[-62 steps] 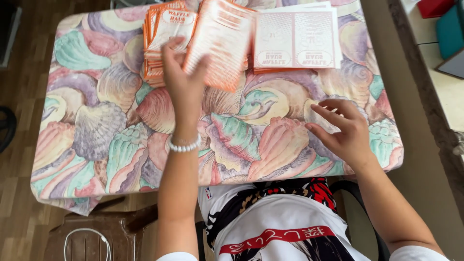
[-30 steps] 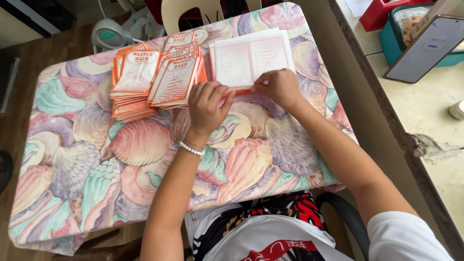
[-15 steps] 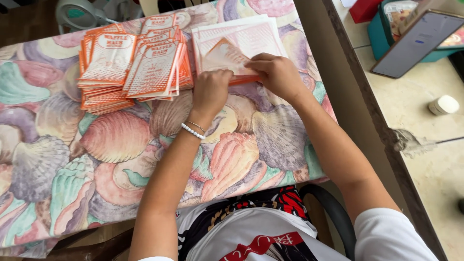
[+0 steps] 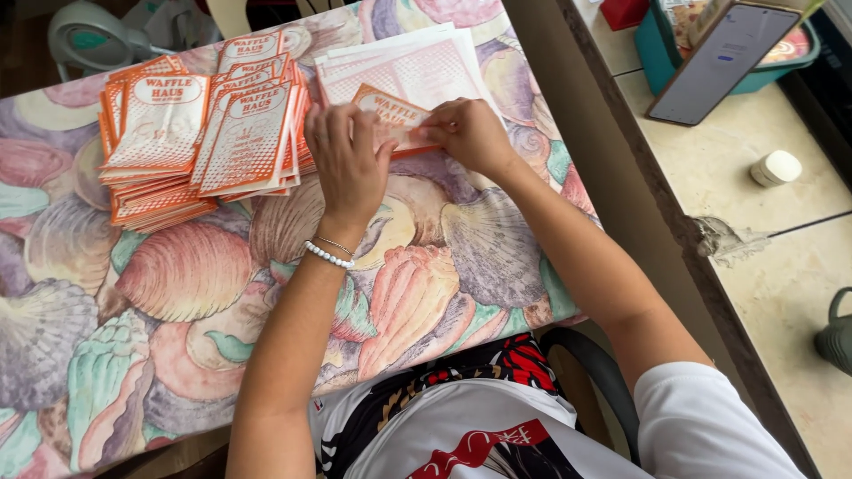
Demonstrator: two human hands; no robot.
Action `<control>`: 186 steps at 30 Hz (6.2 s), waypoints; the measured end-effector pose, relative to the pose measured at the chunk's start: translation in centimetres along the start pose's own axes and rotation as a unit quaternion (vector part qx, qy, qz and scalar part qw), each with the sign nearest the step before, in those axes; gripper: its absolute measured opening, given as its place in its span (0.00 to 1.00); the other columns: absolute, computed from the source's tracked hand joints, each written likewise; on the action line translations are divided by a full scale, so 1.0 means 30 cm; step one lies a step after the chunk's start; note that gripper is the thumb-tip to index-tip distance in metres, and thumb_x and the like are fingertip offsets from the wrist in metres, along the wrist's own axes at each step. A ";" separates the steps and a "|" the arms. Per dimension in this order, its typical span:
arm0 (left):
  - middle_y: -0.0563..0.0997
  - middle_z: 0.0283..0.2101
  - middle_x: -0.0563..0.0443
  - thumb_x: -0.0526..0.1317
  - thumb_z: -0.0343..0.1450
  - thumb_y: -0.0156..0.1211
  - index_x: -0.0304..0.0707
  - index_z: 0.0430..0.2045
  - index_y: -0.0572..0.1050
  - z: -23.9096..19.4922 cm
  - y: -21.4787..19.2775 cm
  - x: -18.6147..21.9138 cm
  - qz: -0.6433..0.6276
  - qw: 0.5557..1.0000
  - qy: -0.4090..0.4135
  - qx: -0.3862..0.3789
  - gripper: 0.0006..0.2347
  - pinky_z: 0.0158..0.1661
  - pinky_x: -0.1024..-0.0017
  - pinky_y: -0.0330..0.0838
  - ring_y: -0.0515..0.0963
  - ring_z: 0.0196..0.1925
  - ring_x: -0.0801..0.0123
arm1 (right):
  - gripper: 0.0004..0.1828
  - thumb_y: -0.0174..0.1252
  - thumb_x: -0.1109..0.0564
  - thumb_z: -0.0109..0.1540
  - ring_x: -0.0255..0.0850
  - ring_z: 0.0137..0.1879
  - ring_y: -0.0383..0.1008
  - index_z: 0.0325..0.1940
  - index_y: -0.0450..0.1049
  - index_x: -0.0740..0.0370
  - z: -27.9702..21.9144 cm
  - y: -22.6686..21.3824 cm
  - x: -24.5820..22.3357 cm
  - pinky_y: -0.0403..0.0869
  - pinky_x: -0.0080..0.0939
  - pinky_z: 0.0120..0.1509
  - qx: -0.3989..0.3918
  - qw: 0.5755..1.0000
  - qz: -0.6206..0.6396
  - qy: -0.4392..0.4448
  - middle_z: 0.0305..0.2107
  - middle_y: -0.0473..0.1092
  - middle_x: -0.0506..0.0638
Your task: The person folds multiple orange and white paper sheets on a table with a seashell-patterned tablecloth. They fold each sheet in half, then fold the sides inward, and place the finished pieces into a growing stack. The process is repeated for several sheets throughout the clip.
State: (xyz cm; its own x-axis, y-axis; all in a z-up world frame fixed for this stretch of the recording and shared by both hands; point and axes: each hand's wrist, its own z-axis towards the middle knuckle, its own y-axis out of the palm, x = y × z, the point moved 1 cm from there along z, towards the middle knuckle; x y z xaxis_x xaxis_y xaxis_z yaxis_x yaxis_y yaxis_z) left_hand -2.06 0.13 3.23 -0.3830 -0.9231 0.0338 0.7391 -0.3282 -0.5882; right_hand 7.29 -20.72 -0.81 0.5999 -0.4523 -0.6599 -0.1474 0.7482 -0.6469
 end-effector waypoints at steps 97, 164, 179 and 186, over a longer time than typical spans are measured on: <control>0.73 0.42 0.48 0.39 0.81 0.45 0.37 0.48 0.67 -0.315 -0.655 0.199 -0.399 0.813 -0.400 0.138 0.07 0.59 0.59 0.67 0.71 0.51 0.70 | 0.44 0.69 0.68 0.64 0.39 0.57 0.73 0.80 0.54 0.61 -0.453 0.035 -0.618 0.76 0.41 0.66 0.133 0.946 0.294 -0.002 0.53 0.73 0.55; 0.68 0.44 0.50 0.40 0.80 0.41 0.38 0.44 0.63 -0.318 -0.567 0.115 -0.398 0.818 -0.396 0.124 0.06 0.54 0.67 0.64 0.69 0.48 0.67 | 0.06 0.65 0.59 0.75 0.50 0.43 0.71 0.51 0.81 0.64 -0.216 -0.044 -0.798 0.68 0.44 0.40 0.150 0.895 -0.243 -0.343 0.41 0.73 0.54; 0.76 0.53 0.43 0.38 0.77 0.55 0.38 0.60 0.61 -0.420 -0.639 0.121 -0.323 0.867 -0.370 -0.082 0.18 0.45 0.73 0.80 0.81 0.50 0.62 | 0.06 0.62 0.64 0.68 0.46 0.38 0.77 0.44 0.84 0.68 -0.207 -0.054 -0.676 0.76 0.45 0.43 -0.193 0.970 -0.111 -0.098 0.37 0.77 0.53; 0.84 0.33 0.53 0.31 0.67 0.69 0.41 0.33 0.86 -0.366 -0.433 -0.088 -0.184 0.932 -0.209 -0.232 0.05 0.31 0.65 0.76 0.82 0.34 0.63 | 0.07 0.62 0.63 0.67 0.45 0.36 0.75 0.46 0.84 0.63 -0.194 0.101 -0.420 0.77 0.45 0.42 -0.235 0.970 -0.060 -0.020 0.37 0.77 0.51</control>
State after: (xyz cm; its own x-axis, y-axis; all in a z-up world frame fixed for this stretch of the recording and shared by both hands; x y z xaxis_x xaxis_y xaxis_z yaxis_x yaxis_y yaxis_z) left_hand -16.72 9.02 1.91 -0.2425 -0.7938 0.5578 0.2434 -0.6064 -0.7570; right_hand -5.28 -15.59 3.33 0.6642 -0.4960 -0.5594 -0.4110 0.3828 -0.8274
